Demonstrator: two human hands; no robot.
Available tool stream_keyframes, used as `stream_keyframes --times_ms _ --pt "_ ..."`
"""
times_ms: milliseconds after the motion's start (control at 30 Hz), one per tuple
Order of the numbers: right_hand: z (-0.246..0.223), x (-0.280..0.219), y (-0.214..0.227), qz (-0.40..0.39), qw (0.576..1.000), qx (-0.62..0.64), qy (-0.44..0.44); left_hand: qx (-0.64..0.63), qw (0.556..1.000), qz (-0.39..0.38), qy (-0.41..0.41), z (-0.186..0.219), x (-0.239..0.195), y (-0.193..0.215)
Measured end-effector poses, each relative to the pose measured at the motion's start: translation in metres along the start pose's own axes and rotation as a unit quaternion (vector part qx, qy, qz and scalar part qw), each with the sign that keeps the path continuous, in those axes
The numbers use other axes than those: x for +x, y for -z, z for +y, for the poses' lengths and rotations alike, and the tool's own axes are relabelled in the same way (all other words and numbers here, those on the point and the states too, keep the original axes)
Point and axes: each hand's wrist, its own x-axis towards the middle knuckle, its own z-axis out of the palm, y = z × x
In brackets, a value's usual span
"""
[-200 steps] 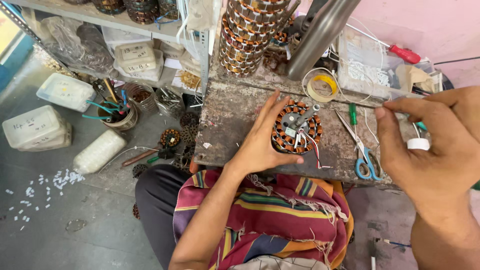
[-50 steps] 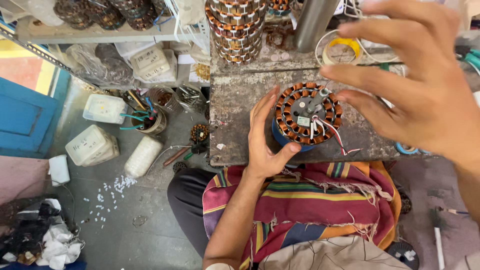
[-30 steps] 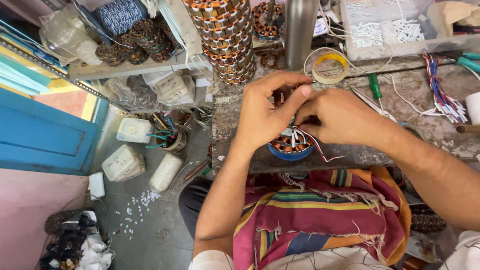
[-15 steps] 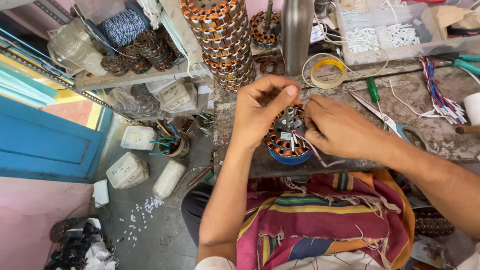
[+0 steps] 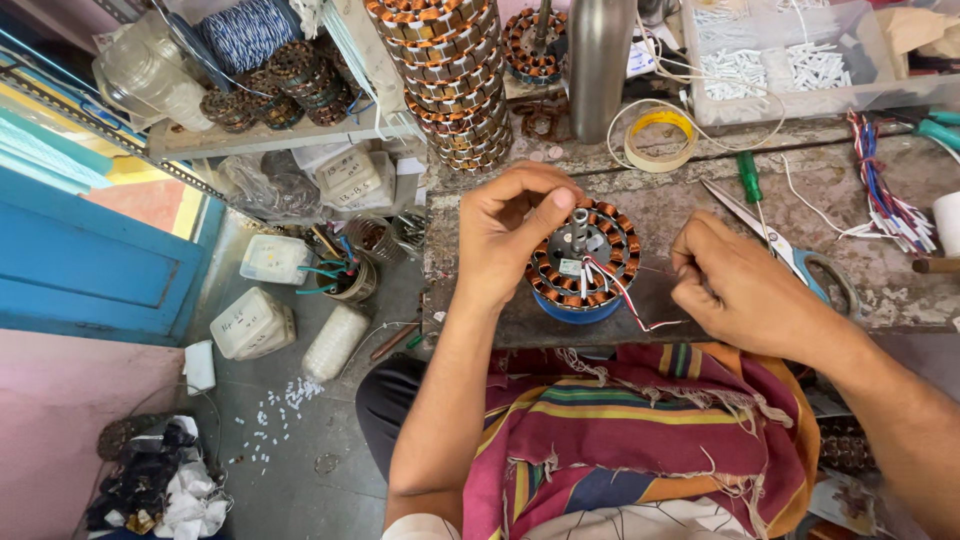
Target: The person wires and assembles a ceiling fan motor by hand and using a screwdriver. They thread copper wires through the motor casing, secure connections by hand, and then place the completed component onto a stool with other motors.
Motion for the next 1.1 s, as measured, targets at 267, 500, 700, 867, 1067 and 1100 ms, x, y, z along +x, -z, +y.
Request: stream_keyframes --times_ms 267,500,700,867,1067,1100 --pt "0.037 0.011 -0.023 0.013 0.870 0.488 -0.063 0.159 0.982 0.101 -0.021 -0.006 -0.013 0.000" --pt "0.022 0.051 -0.028 0.013 0.760 0.650 0.000 0.437 0.881 -0.054 -0.174 0.024 -0.063 -0.041" --pt "0.026 0.051 -0.037 0.005 0.761 0.648 0.034 0.535 0.810 -0.154 -0.181 0.021 -0.062 -0.052" --pt "0.021 0.039 -0.036 0.038 0.843 0.533 0.056 0.329 0.934 -0.061 -0.125 0.020 -0.064 -0.051" --pt "-0.005 0.027 -0.031 0.064 0.900 0.416 0.110 -0.053 0.998 -0.018 -0.017 0.015 -0.071 -0.038" --pt "-0.010 0.027 -0.031 0.082 0.913 0.374 0.140 -0.076 0.997 -0.016 -0.011 0.013 -0.071 -0.034"
